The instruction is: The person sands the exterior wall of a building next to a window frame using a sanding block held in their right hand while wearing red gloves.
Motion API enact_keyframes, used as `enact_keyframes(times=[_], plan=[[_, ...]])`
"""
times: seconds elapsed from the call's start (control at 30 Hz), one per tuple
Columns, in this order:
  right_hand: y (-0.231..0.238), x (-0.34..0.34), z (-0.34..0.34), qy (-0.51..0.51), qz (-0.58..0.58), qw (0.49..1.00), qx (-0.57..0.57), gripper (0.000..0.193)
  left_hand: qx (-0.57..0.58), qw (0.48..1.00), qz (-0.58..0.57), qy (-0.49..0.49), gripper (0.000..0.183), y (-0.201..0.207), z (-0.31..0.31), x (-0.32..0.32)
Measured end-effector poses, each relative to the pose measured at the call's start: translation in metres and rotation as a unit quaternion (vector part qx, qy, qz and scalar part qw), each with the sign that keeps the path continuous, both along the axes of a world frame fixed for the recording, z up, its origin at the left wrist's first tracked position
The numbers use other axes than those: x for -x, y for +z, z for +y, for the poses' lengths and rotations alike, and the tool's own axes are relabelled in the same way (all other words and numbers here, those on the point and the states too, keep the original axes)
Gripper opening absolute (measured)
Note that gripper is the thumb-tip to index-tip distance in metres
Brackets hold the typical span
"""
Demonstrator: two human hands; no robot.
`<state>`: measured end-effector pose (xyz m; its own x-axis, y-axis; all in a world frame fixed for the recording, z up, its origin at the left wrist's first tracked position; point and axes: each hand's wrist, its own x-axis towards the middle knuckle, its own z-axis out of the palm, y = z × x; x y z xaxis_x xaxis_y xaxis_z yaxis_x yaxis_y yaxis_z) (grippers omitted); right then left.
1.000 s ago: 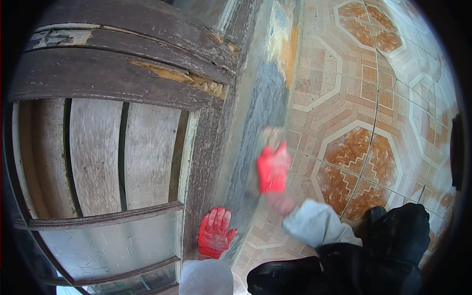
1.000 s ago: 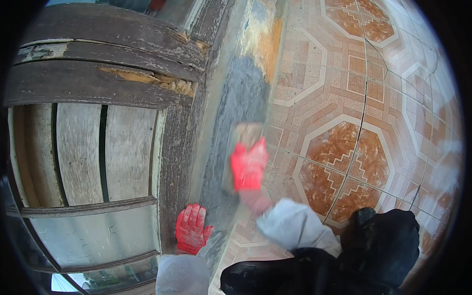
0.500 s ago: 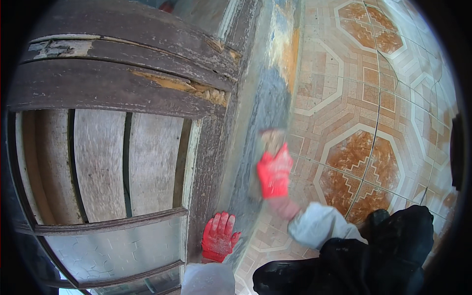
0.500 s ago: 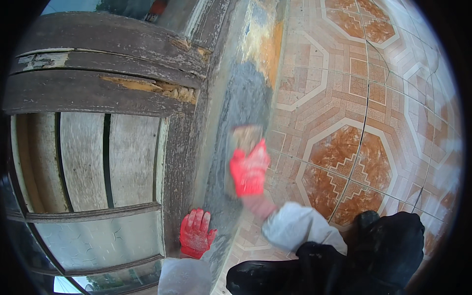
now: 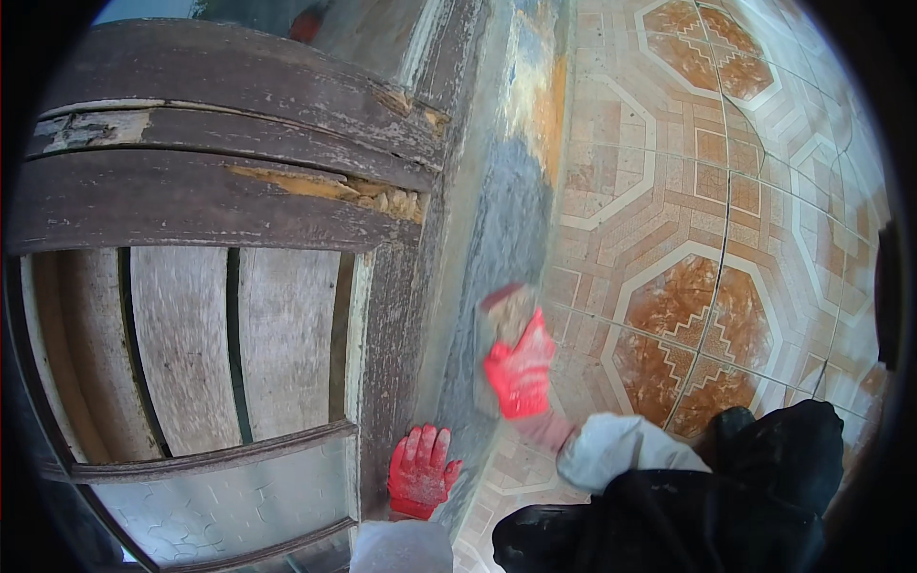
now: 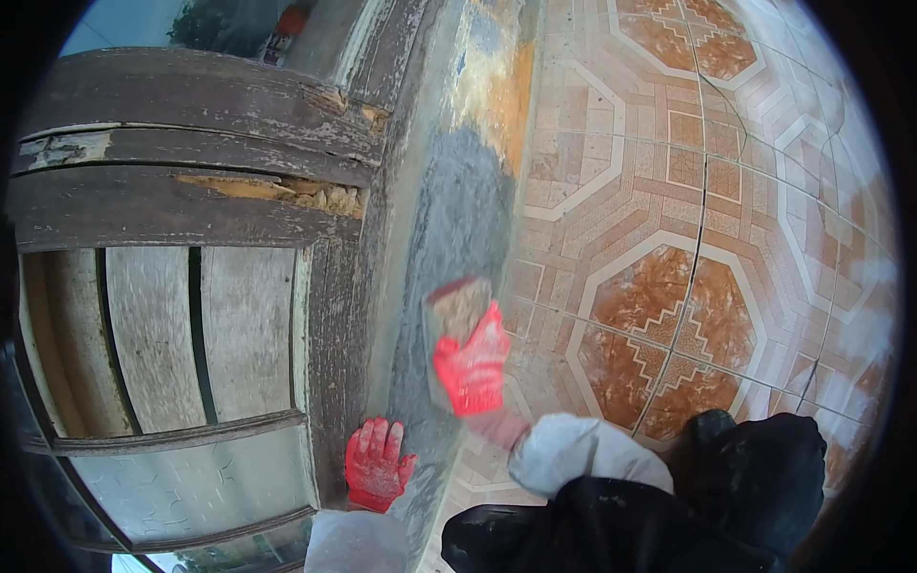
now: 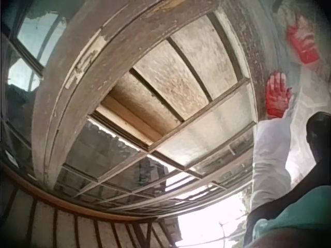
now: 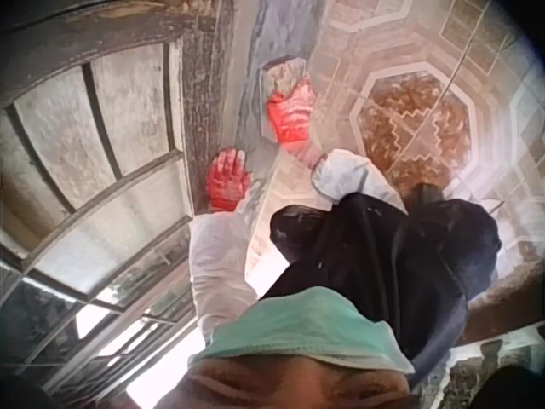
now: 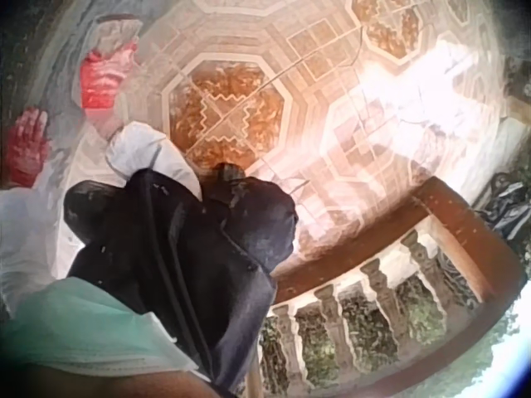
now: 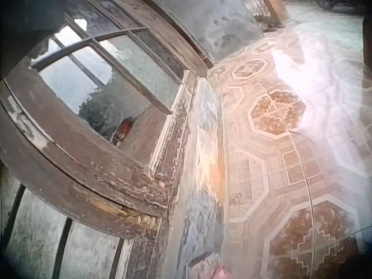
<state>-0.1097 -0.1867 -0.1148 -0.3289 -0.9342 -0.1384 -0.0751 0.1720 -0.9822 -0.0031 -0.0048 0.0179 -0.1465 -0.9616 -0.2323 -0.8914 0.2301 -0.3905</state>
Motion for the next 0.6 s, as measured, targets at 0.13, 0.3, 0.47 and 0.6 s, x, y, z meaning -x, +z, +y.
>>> enact_keyframes(times=[0.13,0.3,0.47,0.6], plan=[[0.005,0.061,-0.174,-0.05,-0.051,0.973,-0.221,0.05,-0.006,1.0,0.005,-0.004,0.059,-0.003,-0.006,0.005],[-0.026,0.084,-0.235,-0.062,-0.101,0.966,-0.23,0.067,0.018,0.999,0.003,-0.042,0.058,-0.008,-0.011,0.004],[0.008,0.015,-0.019,0.017,-0.002,1.0,0.0,0.065,0.0,1.0,-0.011,-0.007,0.057,0.0,0.001,0.001],[-0.013,0.014,-0.052,-0.013,0.124,0.991,-0.043,0.062,-0.002,1.0,-0.007,-0.011,0.057,-0.005,-0.006,0.006]])
